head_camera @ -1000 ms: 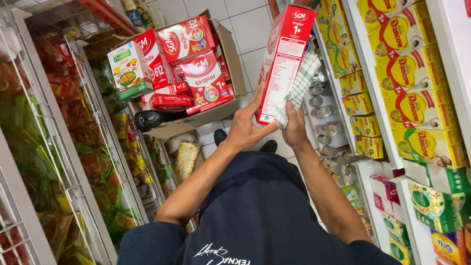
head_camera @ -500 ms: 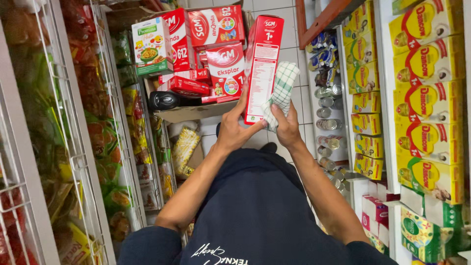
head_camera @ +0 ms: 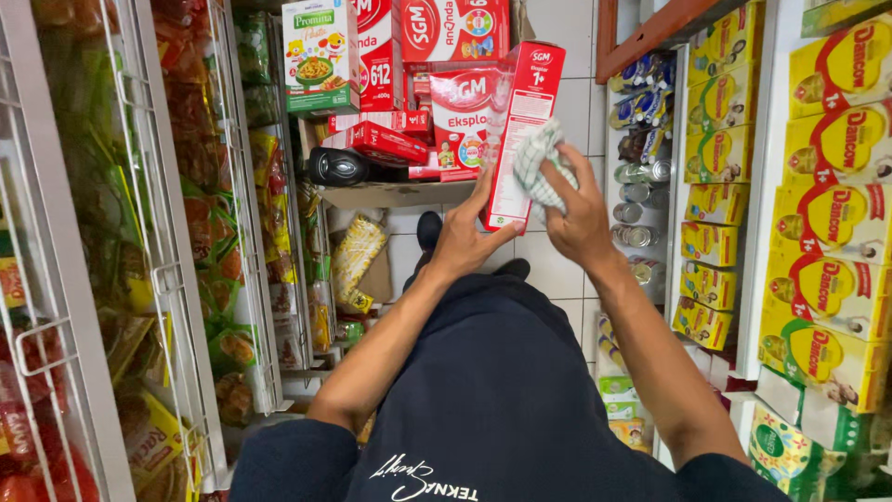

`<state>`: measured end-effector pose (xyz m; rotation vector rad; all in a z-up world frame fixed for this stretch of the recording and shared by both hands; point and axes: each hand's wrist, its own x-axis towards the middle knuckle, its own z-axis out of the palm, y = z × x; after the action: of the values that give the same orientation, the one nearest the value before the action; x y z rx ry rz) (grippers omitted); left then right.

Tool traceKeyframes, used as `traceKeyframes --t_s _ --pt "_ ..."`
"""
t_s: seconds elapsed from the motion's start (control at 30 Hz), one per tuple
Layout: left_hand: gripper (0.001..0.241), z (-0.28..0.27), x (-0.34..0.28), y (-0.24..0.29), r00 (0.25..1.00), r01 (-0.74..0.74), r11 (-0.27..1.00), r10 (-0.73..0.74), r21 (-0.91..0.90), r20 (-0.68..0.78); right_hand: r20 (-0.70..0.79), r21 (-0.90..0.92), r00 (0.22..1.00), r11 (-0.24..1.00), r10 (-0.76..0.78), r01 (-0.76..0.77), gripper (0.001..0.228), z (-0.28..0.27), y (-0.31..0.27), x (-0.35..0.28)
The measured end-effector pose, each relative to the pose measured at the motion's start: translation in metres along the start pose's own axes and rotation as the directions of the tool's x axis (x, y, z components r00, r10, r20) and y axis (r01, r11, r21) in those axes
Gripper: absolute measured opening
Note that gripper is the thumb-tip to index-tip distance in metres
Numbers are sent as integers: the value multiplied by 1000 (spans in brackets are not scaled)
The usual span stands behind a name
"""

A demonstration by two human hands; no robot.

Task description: The person wipes boxes of milk powder with a cloth and scans their barcodes using a handheld scanner while moving between store shelves.

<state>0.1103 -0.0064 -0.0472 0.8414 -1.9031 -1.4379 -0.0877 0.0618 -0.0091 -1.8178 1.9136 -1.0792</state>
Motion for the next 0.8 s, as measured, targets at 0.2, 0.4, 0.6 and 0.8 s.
traceKeyframes --t_s 0.2,0.4,0.6,0.8 --pt "92 -1 4 -2 999 42 999 -42 -18 4 16 -67 999 997 30 -28 58 -19 3 49" --pt "92 -4 2 0 1000 6 1000 -6 -4 -7 46 -208 999 978 22 -12 65 -11 -16 7" --pt "92 -3 2 2 993 115 986 -113 -117 18 12 46 998 997 65 -66 49 9 -4 -64" --pt "94 -6 -1 3 987 160 979 -159 -124 11 63 600 859 669 508 -439 37 43 36 -76"
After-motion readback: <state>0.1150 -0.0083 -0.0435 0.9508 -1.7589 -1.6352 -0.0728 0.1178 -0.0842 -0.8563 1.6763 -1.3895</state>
